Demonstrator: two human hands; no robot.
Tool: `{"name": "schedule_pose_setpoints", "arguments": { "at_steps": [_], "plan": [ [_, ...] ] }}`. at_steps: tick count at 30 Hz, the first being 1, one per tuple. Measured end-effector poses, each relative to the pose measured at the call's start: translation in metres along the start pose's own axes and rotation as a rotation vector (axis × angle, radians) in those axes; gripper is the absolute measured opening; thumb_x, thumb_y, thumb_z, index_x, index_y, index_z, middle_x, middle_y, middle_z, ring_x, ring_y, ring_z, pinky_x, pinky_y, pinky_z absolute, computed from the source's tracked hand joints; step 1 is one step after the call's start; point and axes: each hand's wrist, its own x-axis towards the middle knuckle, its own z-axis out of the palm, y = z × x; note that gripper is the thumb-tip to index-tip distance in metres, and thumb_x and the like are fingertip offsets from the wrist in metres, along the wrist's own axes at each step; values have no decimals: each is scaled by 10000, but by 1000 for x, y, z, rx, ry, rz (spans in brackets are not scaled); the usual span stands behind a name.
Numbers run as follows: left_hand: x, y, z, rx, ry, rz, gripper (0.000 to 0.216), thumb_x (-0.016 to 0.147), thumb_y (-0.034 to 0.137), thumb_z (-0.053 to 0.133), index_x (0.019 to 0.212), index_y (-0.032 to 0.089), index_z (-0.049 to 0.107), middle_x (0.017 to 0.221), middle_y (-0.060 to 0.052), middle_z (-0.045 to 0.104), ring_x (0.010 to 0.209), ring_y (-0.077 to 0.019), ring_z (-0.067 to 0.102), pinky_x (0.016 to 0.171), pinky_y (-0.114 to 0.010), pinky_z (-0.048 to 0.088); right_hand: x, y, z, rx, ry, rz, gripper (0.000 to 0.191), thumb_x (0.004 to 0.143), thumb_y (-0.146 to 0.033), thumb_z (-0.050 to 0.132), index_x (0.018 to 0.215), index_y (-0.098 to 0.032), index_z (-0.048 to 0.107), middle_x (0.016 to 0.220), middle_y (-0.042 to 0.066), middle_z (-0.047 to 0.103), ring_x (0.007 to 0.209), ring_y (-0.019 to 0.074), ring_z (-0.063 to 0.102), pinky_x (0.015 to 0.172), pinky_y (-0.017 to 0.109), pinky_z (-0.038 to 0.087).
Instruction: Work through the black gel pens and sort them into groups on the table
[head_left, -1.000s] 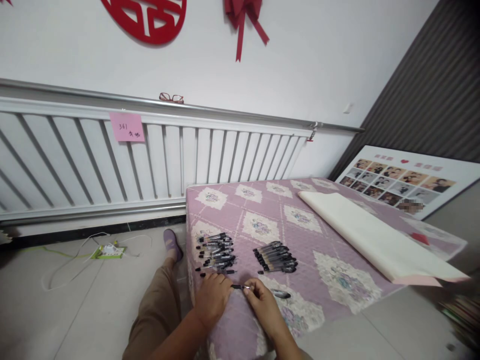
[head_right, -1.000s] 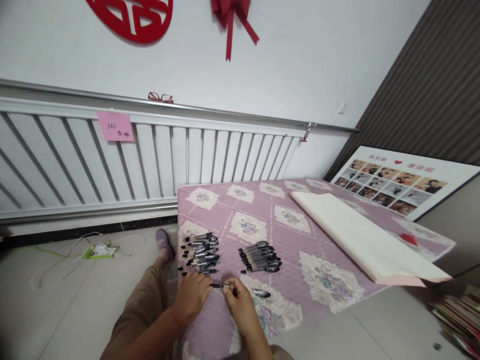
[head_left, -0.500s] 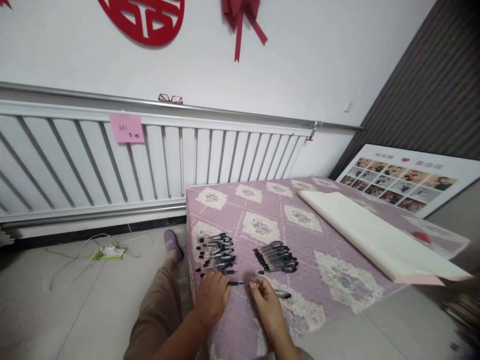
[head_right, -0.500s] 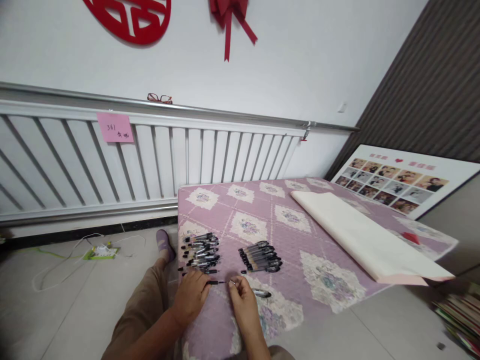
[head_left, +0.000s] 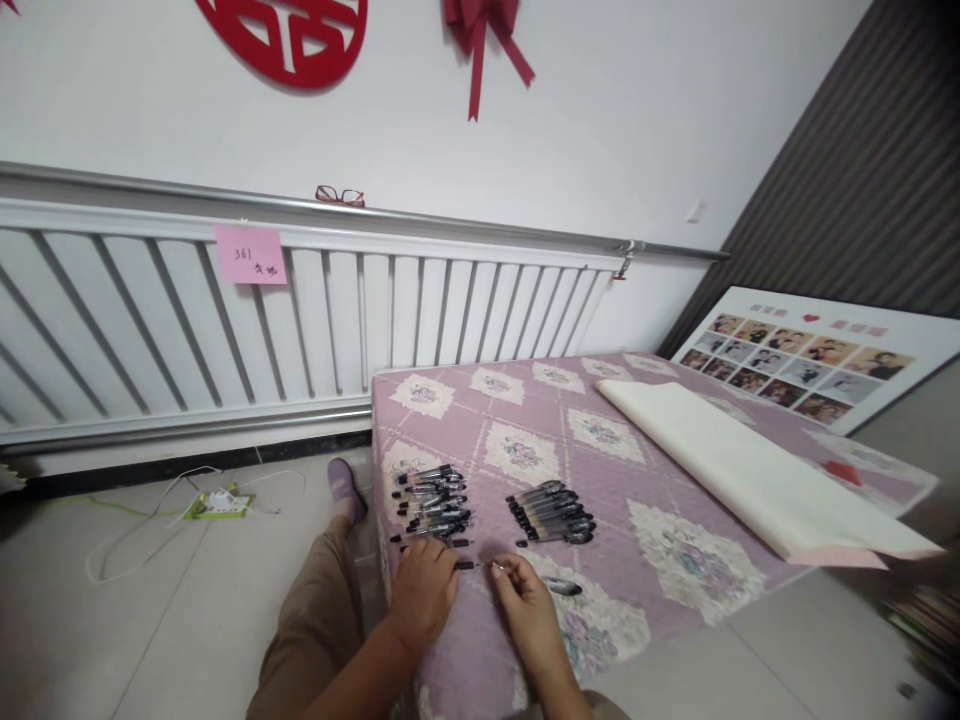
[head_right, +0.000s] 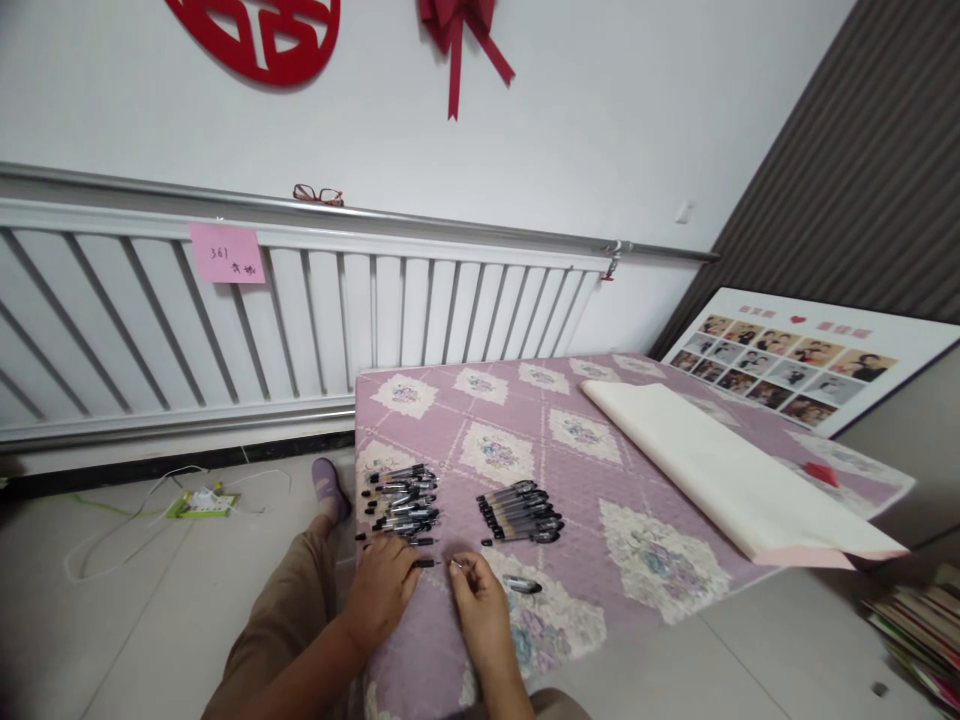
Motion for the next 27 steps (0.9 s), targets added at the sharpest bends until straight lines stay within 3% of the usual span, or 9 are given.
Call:
{"name": "schedule_pose_setpoints", "arguments": {
  "at_steps": [6,11,17,21,27],
  "plan": [
    [1,4,-4,56,-6,-38,162,924,228,511,956,255,668,984,-19,600,993,-225,502,895,-379,355,9,4,5,-150,46,-112,271,818,-415,552,896,-198,693,914,72,717,873,225,648,822,335,494],
    [3,3,2,106,-1,-69,231,951,197,457,1008,270,669,992,-22,607,983,-225,507,859,-373,358,22,0,16,-309,0,-273,270,840,-371,506,892,-229,730,884,66,719,862,220,655,827,353,501],
    [3,0,4,98,34,-105,188,936,177,493,973,267,654,997,-6,602,1001,-212,499,884,-360,336,25,11,18,-354,84,-243,365,855,-378,475,1116,-186,645,1041,93,701,950,227,647,868,373,504],
    [4,-1,3,66,33,-130,174,934,185,503,937,274,653,966,-1,596,977,-209,500,861,-366,321,19,21,-2,-457,204,-302,351,855,-372,463,1088,-157,613,1062,126,671,990,253,609,905,422,474],
    [5,-5,10,39,54,-147,153,929,197,523,920,264,660,964,-8,593,977,-205,486,854,-365,300,8,34,-62,-765,292,-441,320,849,-302,414,1093,-187,587,1040,115,648,997,268,566,904,454,437]
  ]
}}
